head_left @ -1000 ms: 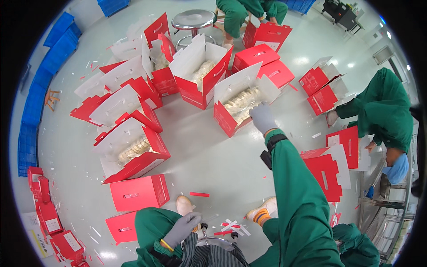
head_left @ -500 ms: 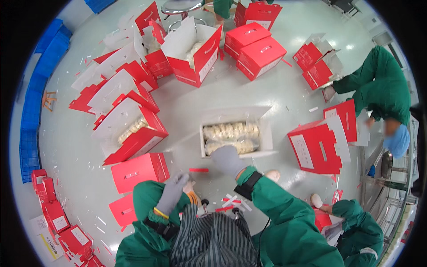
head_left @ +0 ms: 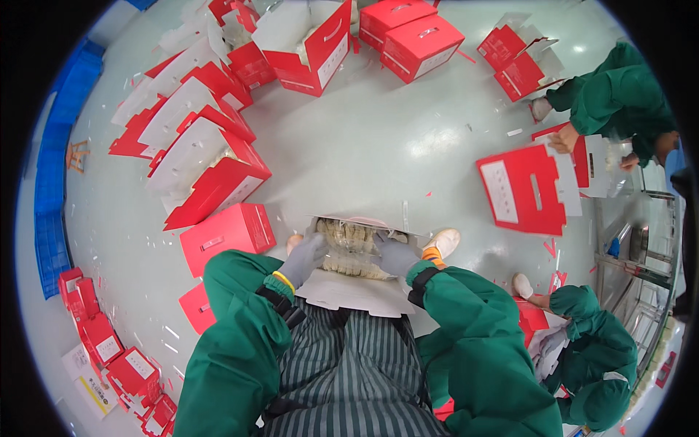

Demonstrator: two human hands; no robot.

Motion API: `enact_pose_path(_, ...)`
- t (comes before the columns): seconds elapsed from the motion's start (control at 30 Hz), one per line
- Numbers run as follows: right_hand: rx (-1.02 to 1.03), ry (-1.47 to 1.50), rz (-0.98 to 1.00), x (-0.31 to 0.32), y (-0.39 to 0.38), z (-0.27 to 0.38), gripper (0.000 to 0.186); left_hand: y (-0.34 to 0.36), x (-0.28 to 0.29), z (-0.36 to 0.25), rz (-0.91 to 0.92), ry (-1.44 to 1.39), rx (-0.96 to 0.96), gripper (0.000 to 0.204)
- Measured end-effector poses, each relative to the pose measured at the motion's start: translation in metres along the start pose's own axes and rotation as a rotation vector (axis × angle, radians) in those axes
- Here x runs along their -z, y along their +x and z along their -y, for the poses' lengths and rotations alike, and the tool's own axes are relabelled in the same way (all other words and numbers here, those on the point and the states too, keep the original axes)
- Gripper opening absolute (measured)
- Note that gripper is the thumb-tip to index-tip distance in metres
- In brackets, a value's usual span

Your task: The person places vacuum-sealed food items into red cardboard boxes, closes the flaps, and sets the boxes aside. The process is repeated with multiple items and boxes on the floor.

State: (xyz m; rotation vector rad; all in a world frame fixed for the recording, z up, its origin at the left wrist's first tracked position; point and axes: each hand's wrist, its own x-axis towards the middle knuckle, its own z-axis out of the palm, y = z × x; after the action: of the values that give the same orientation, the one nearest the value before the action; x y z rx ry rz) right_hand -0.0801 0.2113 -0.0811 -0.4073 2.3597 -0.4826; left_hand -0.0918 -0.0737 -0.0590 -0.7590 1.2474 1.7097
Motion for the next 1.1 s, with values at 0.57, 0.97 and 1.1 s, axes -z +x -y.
enact_pose_path(0.57,-0.186,-0.109,-0.255,-0.035,0.023,-0.014,0.081,0.054,-0.042,-0.003,-0.059,-0.669,-0.063,0.056)
enact_pose_path(0.97,-0.21,-0.013,-0.183,-0.055,0.012,-0.026,0.08,0.093,-0.064,0.019,-0.221,-1.196,0.029,0.049)
enact_pose_path(1.1,-0.196,0.008,-0.205,-0.054,0.013,-0.024,0.08,0.095,-0.068,0.015,-0.229,-1.134,-0.03,0.046)
